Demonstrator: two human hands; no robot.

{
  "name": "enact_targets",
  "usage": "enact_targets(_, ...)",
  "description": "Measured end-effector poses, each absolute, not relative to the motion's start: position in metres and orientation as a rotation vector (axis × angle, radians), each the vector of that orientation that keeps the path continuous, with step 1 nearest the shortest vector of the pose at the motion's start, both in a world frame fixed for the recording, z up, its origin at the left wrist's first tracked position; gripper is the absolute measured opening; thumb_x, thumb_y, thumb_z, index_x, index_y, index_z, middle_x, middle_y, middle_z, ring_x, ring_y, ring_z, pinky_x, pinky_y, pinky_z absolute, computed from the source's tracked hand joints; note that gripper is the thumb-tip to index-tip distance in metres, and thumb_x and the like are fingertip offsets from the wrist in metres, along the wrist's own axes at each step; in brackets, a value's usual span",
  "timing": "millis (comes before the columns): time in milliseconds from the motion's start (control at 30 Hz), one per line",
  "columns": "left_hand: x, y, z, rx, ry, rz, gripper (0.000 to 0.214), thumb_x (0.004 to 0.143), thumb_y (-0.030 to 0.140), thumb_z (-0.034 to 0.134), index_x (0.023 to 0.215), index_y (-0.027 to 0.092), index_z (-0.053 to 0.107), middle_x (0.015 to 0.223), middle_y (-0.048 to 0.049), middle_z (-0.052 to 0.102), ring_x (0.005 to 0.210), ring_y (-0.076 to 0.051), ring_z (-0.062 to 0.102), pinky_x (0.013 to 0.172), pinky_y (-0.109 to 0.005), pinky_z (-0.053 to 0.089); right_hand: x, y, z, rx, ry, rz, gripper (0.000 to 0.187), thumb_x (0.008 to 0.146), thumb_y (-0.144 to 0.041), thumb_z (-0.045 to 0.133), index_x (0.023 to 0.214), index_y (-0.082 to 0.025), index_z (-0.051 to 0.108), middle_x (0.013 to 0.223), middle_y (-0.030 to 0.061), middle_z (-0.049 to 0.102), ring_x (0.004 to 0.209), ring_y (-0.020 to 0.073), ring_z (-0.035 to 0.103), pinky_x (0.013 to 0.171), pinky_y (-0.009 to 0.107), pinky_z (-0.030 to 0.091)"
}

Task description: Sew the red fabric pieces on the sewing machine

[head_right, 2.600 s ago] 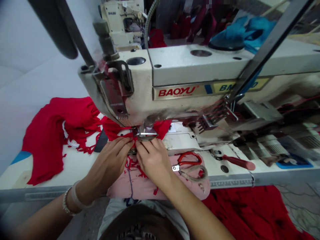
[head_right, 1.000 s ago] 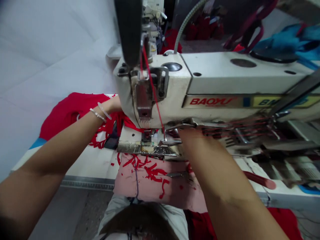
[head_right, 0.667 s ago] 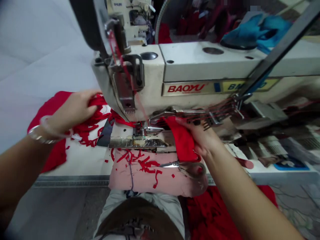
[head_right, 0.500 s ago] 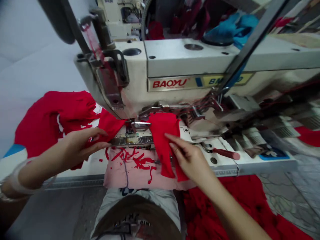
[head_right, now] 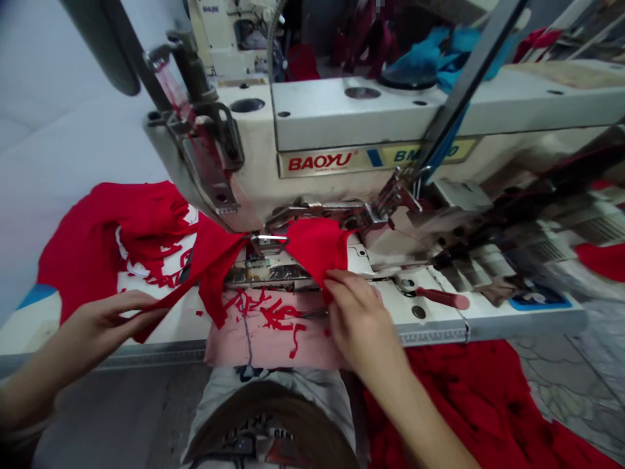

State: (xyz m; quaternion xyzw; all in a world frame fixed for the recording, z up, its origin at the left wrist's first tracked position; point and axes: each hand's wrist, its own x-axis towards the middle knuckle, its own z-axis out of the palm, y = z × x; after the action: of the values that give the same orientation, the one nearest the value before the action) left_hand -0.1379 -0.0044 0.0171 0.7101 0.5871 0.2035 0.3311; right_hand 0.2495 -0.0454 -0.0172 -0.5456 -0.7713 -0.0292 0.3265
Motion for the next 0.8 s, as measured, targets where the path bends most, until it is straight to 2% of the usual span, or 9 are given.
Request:
enact_targets(67, -0.155, -0.011, 0.023, 1.618, 1.652, 0.814, 0.019, 0.075, 0.045, 0.074, 0.086, 0.029, 0.076, 0.096, -0.001, 0.073, 0.072, -0.019, 0.066, 0.059, -0.031, 0.058, 0.277, -0.06, -0.005, -1.405, -1.945, 0.182, 0.034, 0.092, -0.016, 0.051, 0.122, -0.027, 0.062, 0.123, 0.007, 0.065, 0.112, 0.023, 0.063, 0.092, 0.041, 0.055)
enact_targets(133, -0.157, -0.01, 0.03, 1.317, 1.716, 1.08, 0.015, 0.078, 0.046, 0.072, 0.089, 0.037, 0.076, 0.113, 0.0053, 0.071, 0.081, -0.021, 0.069, 0.061, -0.033, 0.06, 0.288, -0.067, 0.005, -1.386, -1.681, 0.38, 0.03, 0.091, -0.018, 0.055, 0.112, -0.036, 0.067, 0.118, 0.0046, 0.067, 0.111, 0.023, 0.064, 0.092, 0.042, 0.056)
enact_targets(200, -0.14, -0.003, 0.035, 1.198, 1.641, 1.254, 0.02, 0.09, 0.051, 0.057, 0.102, 0.044, 0.072, 0.124, 0.0099, 0.067, 0.096, -0.024, 0.069, 0.056, -0.032, 0.059, 0.277, -0.062, 0.009, -1.245, -1.392, 0.577, 0.021, 0.093, -0.026, 0.055, 0.101, -0.038, 0.07, 0.105, 0.0047, 0.069, 0.101, 0.0221, 0.067, 0.08, 0.039, 0.059)
enact_targets(267, -0.108, 0.008, 0.034, 1.433, 1.495, 1.294, 0.037, 0.1, 0.048, 0.032, 0.123, 0.045, 0.061, 0.127, 0.0047, 0.066, 0.105, -0.025, 0.067, 0.052, -0.031, 0.057, 0.248, -0.046, 0.005, -1.07, -1.278, 0.726, 0.019, 0.096, -0.038, 0.051, 0.102, -0.036, 0.069, 0.094, 0.0055, 0.068, 0.088, 0.0209, 0.069, 0.066, 0.036, 0.06)
enact_targets(333, -0.07, 0.02, 0.026, 1.834, 1.357, 1.221, 0.047, 0.103, 0.038, 0.021, 0.137, 0.035, 0.052, 0.118, -0.0054, 0.07, 0.102, -0.023, 0.069, 0.059, -0.034, 0.06, 0.211, -0.025, -0.004, -1.069, -1.389, 0.593, 0.021, 0.094, -0.037, 0.054, 0.104, -0.026, 0.069, 0.094, 0.0071, 0.069, 0.084, 0.0215, 0.069, 0.072, 0.04, 0.062)
enact_targets(400, -0.037, 0.031, 0.012, 2.061, 1.258, 1.126, 0.038, 0.1, 0.031, 0.036, 0.129, 0.025, 0.06, 0.107, -0.008, 0.072, 0.096, -0.021, 0.069, 0.076, -0.037, 0.062, 0.182, -0.008, -0.017, -1.177, -1.701, 0.349, 0.019, 0.093, -0.026, 0.054, 0.101, -0.02, 0.07, 0.103, 0.0098, 0.069, 0.1, 0.0228, 0.066, 0.088, 0.042, 0.059)
enact_targets(500, -0.016, 0.036, -0.007, 2.499, 1.178, 0.932, 0.026, 0.094, 0.018, 0.048, 0.11, 0.017, 0.069, 0.11, -0.0092, 0.07, 0.103, -0.021, 0.065, 0.091, -0.036, 0.057, 0.164, 0.003, -0.035, -1.191, -2.058, -0.125, 0.029, 0.092, -0.014, 0.049, 0.114, -0.012, 0.067, 0.114, 0.016, 0.067, 0.116, 0.0267, 0.058, 0.096, 0.045, 0.055)
enact_targets(633, -0.018, 0.021, -0.009, 3.046, 1.314, 0.546, 0.033, 0.095, 0.011, 0.046, 0.124, 0.01, 0.061, 0.127, -0.0155, 0.062, 0.113, -0.027, 0.058, 0.083, -0.038, 0.057, 0.168, -0.004, -0.042, -1.25, -2.13, -0.307, 0.038, 0.09, -0.012, 0.048, 0.126, -0.008, 0.06, 0.12, 0.0181, 0.063, 0.117, 0.0287, 0.054, 0.096, 0.047, 0.054)
enact_targets(800, -0.011, 0.006, -0.003, 3.071, 1.405, 0.444, 0.034, 0.095, 0.01, 0.043, 0.125, 0.006, 0.058, 0.121, -0.016, 0.063, 0.099, -0.025, 0.061, 0.072, -0.036, 0.055, 0.161, -0.007, -0.035, -1.28, -2.129, -0.288, 0.037, 0.09, -0.012, 0.049, 0.125, -0.007, 0.061, 0.121, 0.0166, 0.063, 0.115, 0.0285, 0.053, 0.097, 0.045, 0.054)
